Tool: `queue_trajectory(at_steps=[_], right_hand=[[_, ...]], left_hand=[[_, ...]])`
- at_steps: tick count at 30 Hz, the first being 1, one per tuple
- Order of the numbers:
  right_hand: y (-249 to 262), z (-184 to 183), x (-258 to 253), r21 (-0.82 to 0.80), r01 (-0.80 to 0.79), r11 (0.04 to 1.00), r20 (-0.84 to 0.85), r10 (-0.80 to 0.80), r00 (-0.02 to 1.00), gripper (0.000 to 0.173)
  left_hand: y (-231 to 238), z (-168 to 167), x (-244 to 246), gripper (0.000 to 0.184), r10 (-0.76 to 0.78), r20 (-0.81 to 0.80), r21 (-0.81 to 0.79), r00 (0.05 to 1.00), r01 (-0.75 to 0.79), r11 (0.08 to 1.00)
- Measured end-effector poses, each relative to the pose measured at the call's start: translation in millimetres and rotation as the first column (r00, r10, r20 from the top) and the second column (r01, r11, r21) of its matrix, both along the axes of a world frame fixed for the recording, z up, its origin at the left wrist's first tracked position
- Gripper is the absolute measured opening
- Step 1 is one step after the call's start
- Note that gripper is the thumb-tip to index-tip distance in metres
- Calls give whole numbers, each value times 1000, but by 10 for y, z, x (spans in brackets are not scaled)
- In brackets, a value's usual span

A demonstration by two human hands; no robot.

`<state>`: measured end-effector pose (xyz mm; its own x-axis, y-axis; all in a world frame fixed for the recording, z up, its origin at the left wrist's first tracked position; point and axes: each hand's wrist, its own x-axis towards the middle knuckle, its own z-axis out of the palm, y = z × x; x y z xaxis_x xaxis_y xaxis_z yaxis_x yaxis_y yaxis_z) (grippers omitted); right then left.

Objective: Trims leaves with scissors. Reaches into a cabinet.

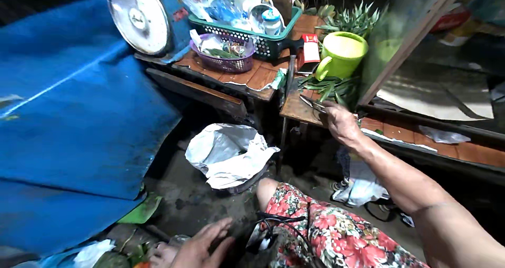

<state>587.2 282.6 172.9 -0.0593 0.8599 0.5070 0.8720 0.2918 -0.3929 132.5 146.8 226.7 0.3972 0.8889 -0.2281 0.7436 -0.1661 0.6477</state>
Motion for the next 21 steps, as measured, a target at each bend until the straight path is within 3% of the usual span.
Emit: queue_trajectory(at_steps=[3,8,10,12,15,18,21], right_hand=[[-28,34,-9,98,7,995,-182,11,983,19],[-196,164,-86,208,39,977,-401,49,915,24],[-322,220,-106,201,28,979,-570,93,816,26],[-444,266,-113,160,0,987,-753,122,647,24],[-659,299,-197,27,-67,997,-906,53,420,22],[-868,202,-351,7,-166,986,-931,67,358,23],[-1014,119,-503,91,-232,968,-897,181,403,24]], left_hand=[[104,-6,62,34,36,117,79,992,-45,996],[318,72,139,31,15,138,130,990,-33,991],[420,169,194,31,-23,102,135,995,9,991],[550,275,301,30,-84,54,185,995,73,980],[758,363,683,37,-154,78,244,985,131,961],[903,434,1269,60,-86,302,-10,950,94,996],[1017,372,1760,68,95,515,-273,852,57,960]])
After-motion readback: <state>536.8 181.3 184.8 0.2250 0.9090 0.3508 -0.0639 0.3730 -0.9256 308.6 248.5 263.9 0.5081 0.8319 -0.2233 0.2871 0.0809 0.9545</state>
